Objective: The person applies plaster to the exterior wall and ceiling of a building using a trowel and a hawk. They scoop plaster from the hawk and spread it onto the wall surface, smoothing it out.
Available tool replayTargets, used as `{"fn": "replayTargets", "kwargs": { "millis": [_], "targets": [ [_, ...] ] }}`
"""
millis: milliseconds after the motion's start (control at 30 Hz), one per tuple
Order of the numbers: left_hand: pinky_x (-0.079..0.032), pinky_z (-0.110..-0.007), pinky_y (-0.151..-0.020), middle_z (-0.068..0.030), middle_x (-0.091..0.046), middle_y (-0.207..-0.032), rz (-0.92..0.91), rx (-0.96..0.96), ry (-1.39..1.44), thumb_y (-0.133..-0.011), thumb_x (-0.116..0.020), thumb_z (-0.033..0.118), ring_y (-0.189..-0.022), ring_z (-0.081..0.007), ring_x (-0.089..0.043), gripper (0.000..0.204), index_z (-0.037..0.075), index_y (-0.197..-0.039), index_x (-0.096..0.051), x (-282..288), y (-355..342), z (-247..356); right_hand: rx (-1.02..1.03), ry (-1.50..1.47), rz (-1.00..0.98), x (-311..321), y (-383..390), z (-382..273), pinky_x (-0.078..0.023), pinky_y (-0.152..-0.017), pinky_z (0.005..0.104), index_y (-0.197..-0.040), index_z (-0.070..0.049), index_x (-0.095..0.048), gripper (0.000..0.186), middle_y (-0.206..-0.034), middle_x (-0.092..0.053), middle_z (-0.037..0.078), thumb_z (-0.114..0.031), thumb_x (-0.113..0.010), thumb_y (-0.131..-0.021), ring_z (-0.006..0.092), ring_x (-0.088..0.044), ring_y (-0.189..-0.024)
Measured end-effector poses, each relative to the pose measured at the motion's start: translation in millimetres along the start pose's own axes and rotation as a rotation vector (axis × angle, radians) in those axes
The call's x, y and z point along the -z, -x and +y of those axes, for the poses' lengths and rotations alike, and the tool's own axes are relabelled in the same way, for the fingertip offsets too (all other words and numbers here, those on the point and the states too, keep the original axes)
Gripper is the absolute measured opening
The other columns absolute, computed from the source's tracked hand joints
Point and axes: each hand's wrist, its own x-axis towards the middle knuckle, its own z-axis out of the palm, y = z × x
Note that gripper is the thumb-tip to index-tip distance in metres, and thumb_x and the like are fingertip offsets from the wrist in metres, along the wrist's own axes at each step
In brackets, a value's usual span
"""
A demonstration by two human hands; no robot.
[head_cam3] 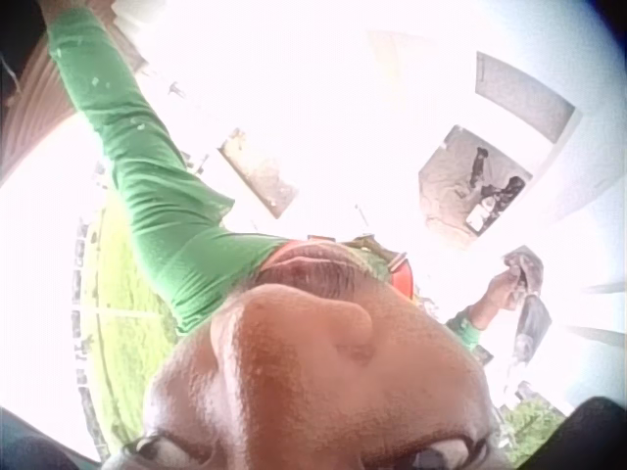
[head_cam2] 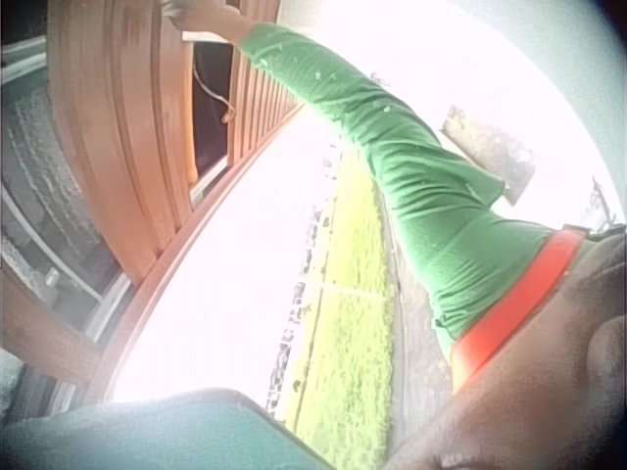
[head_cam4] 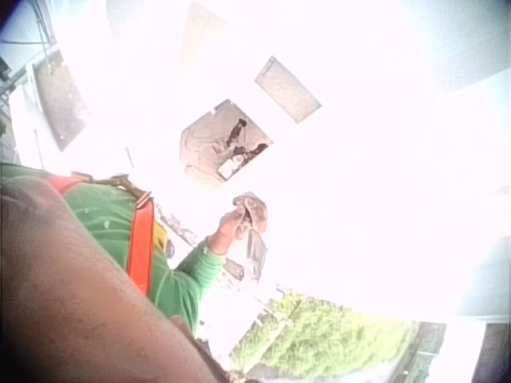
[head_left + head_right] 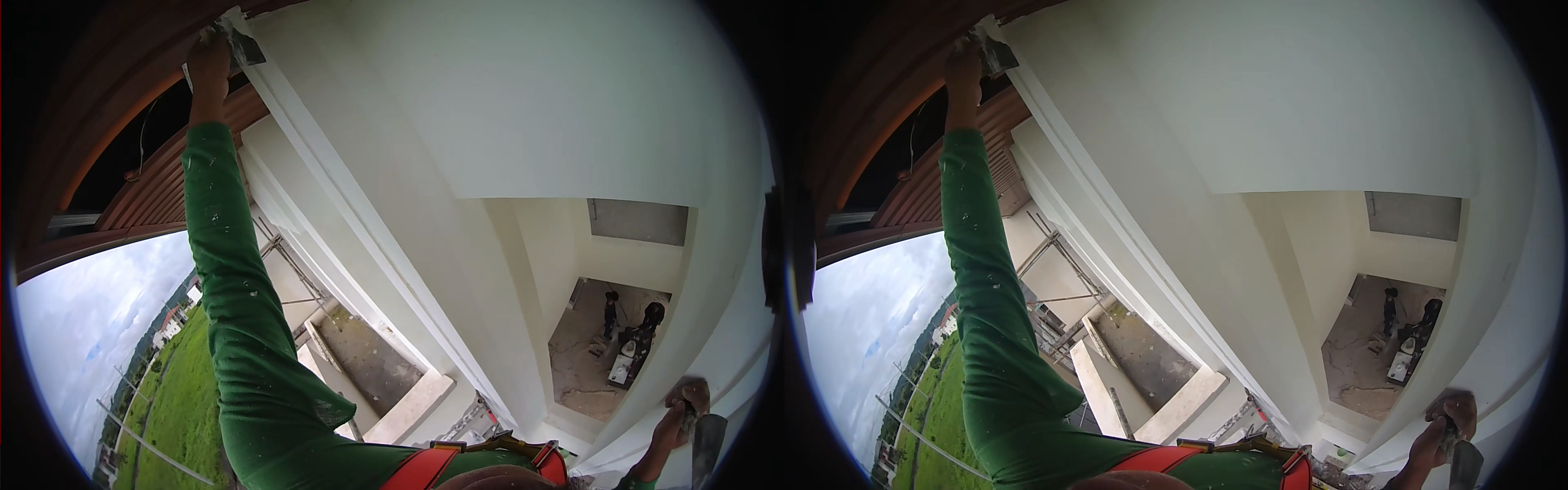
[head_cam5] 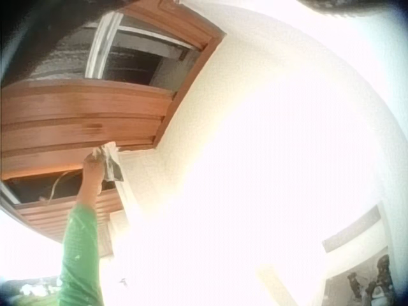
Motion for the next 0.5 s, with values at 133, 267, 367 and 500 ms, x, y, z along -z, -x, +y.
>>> {"fn": "replayTargets", "kwargs": {
  "millis": [133, 267, 367, 500],
  "targets": [
    [-0.048, -0.034, -0.083, -0.0113, -0.064, -0.1, 0.026, -0.033, 0.043, -0.091, -0.063, 0.017, -0.092, -0.0197, -0.063, 0.034, -0.007, -0.116, -0.062, 55.7, 39.4, 36.8, -0.037, -0.083, -0.001, -2.4, 0.1, 2.5, -0.039, -0.05, 0.0254, -0.105, -0.007, -0.057, 0.011, -0.086, -0.048, 0.009, -0.012, -0.053, -0.096, 0.0133, -0.047, -0.064],
    [-0.05, -0.038, -0.088, -0.0176, -0.063, -0.109, 0.22, -0.597, -0.762, -0.083, -0.074, 0.003, -0.1, -0.0314, -0.063, 0.035, 0.003, -0.116, -0.063, 92.0, 151.5, 17.9, -0.014, -0.091, 0.016, -1.2, -3.0, -0.2, -0.039, -0.051, 0.0251, -0.104, -0.006, -0.058, 0.011, -0.086, -0.048, 0.008, -0.007, -0.053, -0.095, 0.013, -0.047, -0.064],
    [-0.053, -0.04, -0.091, -0.0134, -0.061, -0.109, 0.246, -0.522, -0.285, -0.08, -0.07, -0.011, -0.105, -0.0267, -0.063, 0.038, 0.003, -0.114, -0.059, 99.9, 268.7, 41.1, -0.078, -0.135, 0.004, -5.9, -3.4, -4.3, -0.039, -0.052, 0.0253, -0.101, -0.006, -0.058, 0.01, -0.086, -0.047, 0.007, -0.004, -0.053, -0.093, 0.013, -0.048, -0.066],
    [-0.051, -0.035, -0.086, -0.0148, -0.066, -0.101, 0.195, 0.508, 1.09, -0.085, -0.059, 0.01, -0.092, -0.0231, -0.064, 0.022, -0.007, -0.099, -0.062, 65.5, 434.4, 122.2, -0.031, -0.04, 0.046, -21.4, 1.6, -12.9, -0.038, -0.053, 0.0251, -0.099, -0.005, -0.057, 0.008, -0.085, -0.048, 0.006, -0.003, -0.055, -0.092, 0.0122, -0.047, -0.068]
  ]
}}
